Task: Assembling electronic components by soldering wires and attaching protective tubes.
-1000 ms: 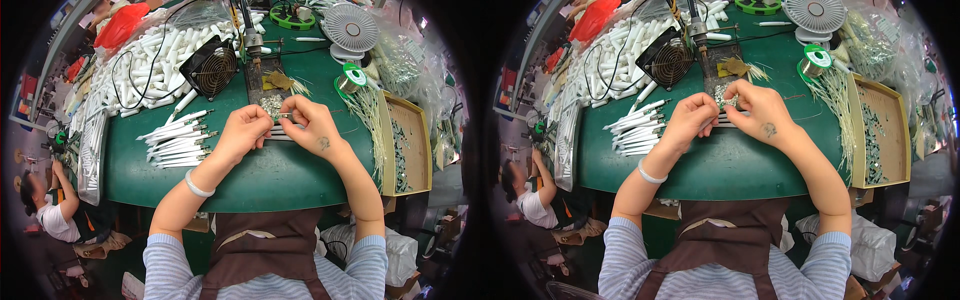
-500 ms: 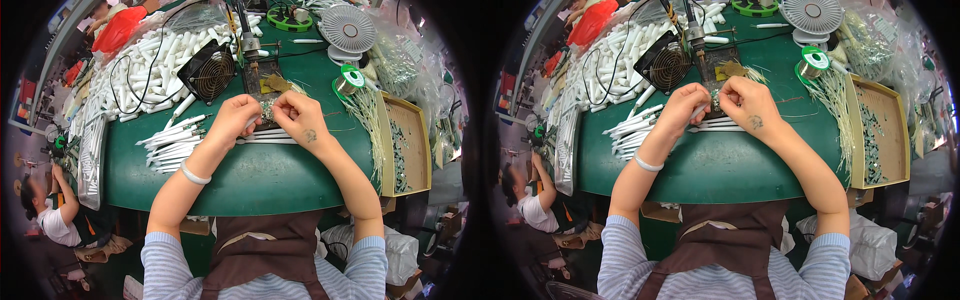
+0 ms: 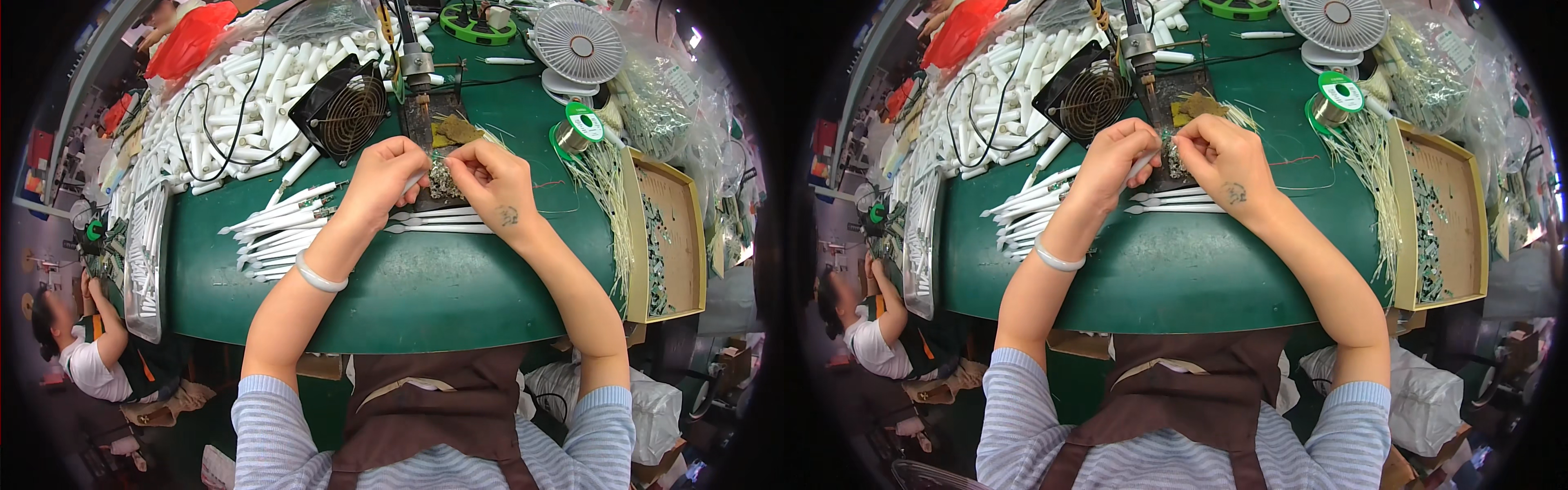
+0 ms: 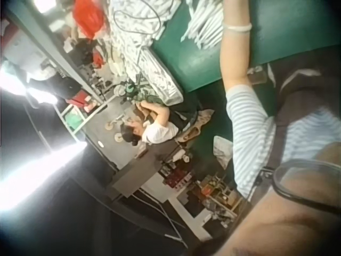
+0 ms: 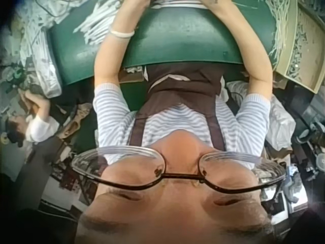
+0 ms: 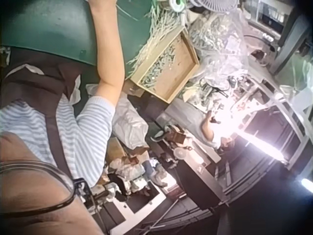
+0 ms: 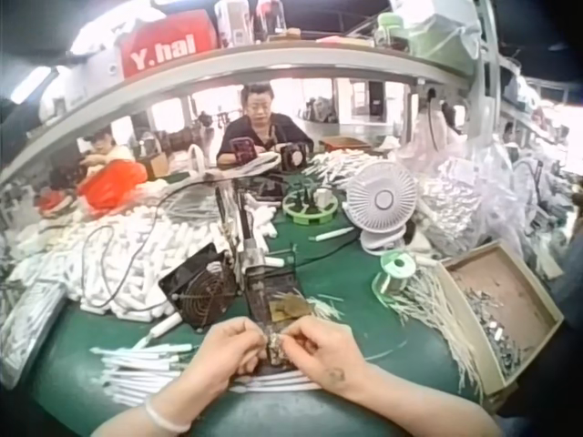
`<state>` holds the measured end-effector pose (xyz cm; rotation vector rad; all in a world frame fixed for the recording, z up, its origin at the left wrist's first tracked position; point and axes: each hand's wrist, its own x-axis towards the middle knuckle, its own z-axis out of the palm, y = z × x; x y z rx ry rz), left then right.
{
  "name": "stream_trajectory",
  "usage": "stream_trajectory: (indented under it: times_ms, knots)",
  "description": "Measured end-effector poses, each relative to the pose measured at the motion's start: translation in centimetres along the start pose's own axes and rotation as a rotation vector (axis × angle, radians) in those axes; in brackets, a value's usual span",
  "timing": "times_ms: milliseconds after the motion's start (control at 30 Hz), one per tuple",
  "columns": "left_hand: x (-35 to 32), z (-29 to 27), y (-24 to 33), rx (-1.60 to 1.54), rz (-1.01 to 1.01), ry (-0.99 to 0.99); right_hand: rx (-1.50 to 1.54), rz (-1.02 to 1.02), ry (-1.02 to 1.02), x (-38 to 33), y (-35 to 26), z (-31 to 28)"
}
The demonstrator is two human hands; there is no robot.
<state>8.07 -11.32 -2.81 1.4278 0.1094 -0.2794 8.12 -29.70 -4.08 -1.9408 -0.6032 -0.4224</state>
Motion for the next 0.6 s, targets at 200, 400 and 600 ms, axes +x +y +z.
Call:
stream_trajectory:
  times_ms: [200, 400, 600]
  knots:
    - [-0.18, 0.28, 0.16, 0.052, 0.03, 0.016, -0.007, 0.005, 0.0, 0.02, -0.14, 0.0]
    - [-0.39, 0.04, -0.16, 0.028, 0.021, 0.009, 0.04, 0.04, -0.006, -0.1, -0.1, -0.1]
    - [-0.44, 0.04, -0.53, 0.035, -0.007, -0.019, 0.105, 0.169, -0.073, -0.06, 0.18, -0.15]
